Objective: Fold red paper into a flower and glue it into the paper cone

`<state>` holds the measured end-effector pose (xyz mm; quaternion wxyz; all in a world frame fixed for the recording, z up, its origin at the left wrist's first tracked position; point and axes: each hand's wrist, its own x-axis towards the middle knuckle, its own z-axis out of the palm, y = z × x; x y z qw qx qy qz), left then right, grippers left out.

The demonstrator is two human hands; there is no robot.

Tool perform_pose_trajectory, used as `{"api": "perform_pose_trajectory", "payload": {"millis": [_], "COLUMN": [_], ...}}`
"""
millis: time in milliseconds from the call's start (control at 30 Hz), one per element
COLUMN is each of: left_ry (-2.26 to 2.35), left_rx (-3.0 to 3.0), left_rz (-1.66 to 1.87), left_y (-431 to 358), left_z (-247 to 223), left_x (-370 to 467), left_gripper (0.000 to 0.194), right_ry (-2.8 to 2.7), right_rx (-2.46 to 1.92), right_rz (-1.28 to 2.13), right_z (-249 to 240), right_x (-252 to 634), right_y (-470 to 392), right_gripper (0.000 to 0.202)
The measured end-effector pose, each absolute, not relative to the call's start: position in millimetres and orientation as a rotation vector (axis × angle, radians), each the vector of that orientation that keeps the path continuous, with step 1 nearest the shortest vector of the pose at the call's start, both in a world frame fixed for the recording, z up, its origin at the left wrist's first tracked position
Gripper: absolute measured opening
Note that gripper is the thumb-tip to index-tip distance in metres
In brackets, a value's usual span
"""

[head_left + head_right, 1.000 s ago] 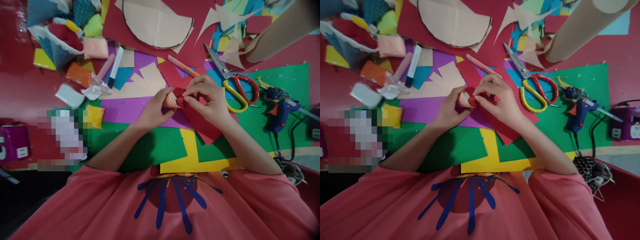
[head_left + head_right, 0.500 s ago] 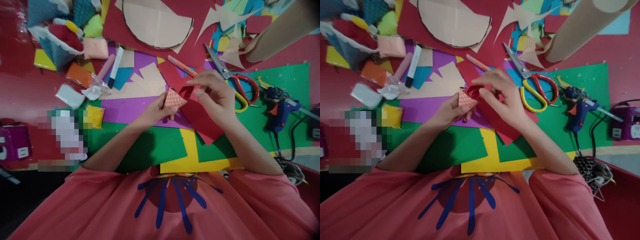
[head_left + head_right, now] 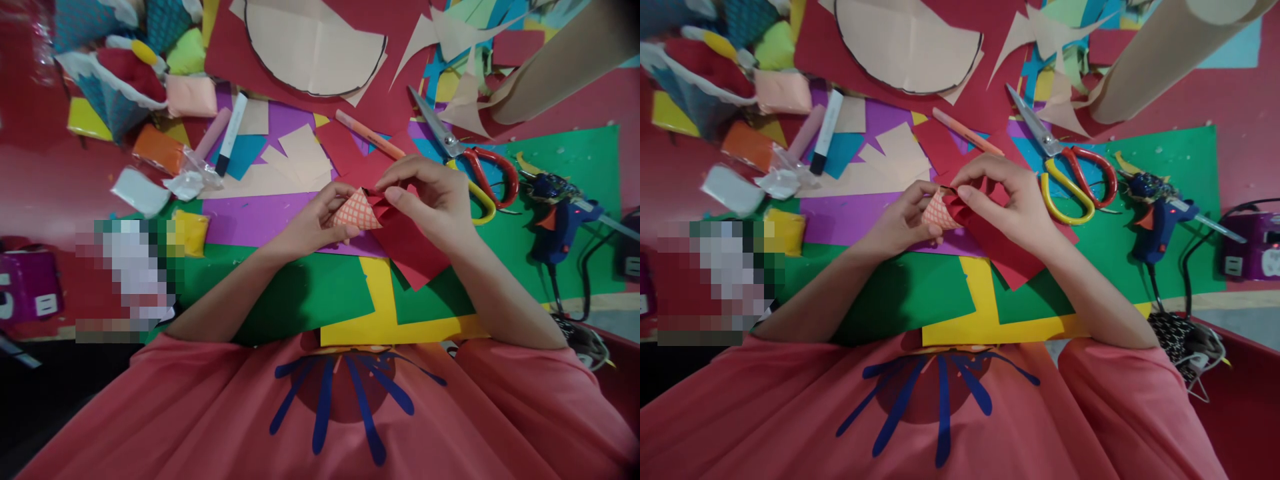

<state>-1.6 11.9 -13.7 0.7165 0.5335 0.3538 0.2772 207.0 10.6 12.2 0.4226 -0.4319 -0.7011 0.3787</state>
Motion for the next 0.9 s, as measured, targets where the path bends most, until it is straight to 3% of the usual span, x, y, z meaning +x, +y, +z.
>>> {"api": "perform_pose_trajectory", "payload": {"millis": [900], "left_ry": [0.918], "left_rx": [1.363], "left_rz": [0.637], "left_y": [6.5], "left_z": [-17.9], "left_x": [-0.5], "left_gripper": [0.054], "right_ry": [-1.833], "right_rx": [-1.066], "right_rz": [0.986], "right_z": [14.1], "right_x": [208.7], "right_y": [17.1], "right_gripper": [0.011]}}
